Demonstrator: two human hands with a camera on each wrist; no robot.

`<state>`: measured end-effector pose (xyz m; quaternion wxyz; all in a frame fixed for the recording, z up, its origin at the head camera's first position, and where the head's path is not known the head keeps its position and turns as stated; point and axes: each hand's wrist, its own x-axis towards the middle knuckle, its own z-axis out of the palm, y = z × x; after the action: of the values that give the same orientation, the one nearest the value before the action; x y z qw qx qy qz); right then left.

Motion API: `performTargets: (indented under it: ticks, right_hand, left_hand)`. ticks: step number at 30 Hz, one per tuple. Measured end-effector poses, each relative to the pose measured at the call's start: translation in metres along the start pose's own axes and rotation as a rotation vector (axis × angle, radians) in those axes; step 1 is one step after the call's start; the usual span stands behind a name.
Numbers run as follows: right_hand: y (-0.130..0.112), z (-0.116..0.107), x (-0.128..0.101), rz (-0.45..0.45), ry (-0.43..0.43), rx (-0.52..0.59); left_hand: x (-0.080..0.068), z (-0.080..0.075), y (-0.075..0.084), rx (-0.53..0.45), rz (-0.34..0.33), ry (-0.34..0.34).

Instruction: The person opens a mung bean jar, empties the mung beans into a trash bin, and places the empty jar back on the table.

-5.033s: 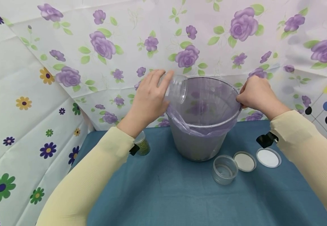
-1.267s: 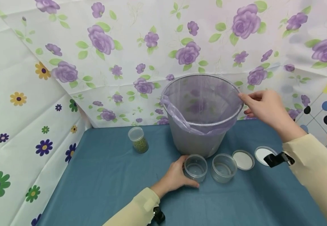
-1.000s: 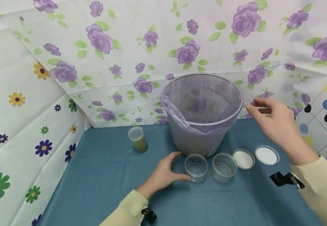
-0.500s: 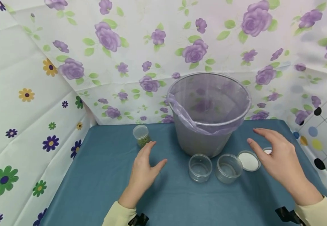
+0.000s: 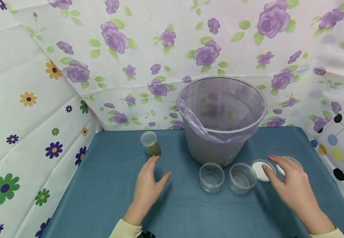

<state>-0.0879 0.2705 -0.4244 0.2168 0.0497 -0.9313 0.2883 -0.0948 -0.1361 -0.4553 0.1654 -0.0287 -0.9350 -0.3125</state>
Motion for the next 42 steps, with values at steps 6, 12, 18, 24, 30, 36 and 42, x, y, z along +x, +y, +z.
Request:
performTargets:
  ticks: [6, 12, 18, 24, 30, 36, 42]
  right_hand:
    - [0.010, 0.003, -0.006, 0.106, 0.000, -0.041]
    - [0.016, 0.002, -0.007, 0.177, -0.053, -0.064]
    - [0.021, 0.010, -0.010, 0.187, -0.057, -0.055]
    - [0.023, 0.017, -0.014, 0.168, -0.037, -0.052]
    - [0.023, 0.016, -0.016, 0.195, -0.056, -0.044]
    - [0.024, 0.016, -0.019, 0.236, -0.091, -0.029]
    - [0.023, 0.017, -0.020, 0.246, -0.078, -0.037]
  left_hand:
    - [0.006, 0.001, -0.011, -0.067, -0.076, 0.051]
    - [0.025, -0.001, -0.025, -0.149, -0.204, 0.092]
    - [0.046, 0.004, -0.045, -0.245, -0.345, 0.027]
    - [0.063, 0.018, -0.060, -0.287, -0.423, -0.039]
    - [0.077, 0.031, -0.072, -0.290, -0.441, -0.057]
    - [0.085, 0.039, -0.078, -0.310, -0.416, -0.043]
    - [0.091, 0.043, -0.076, -0.326, -0.455, -0.070]
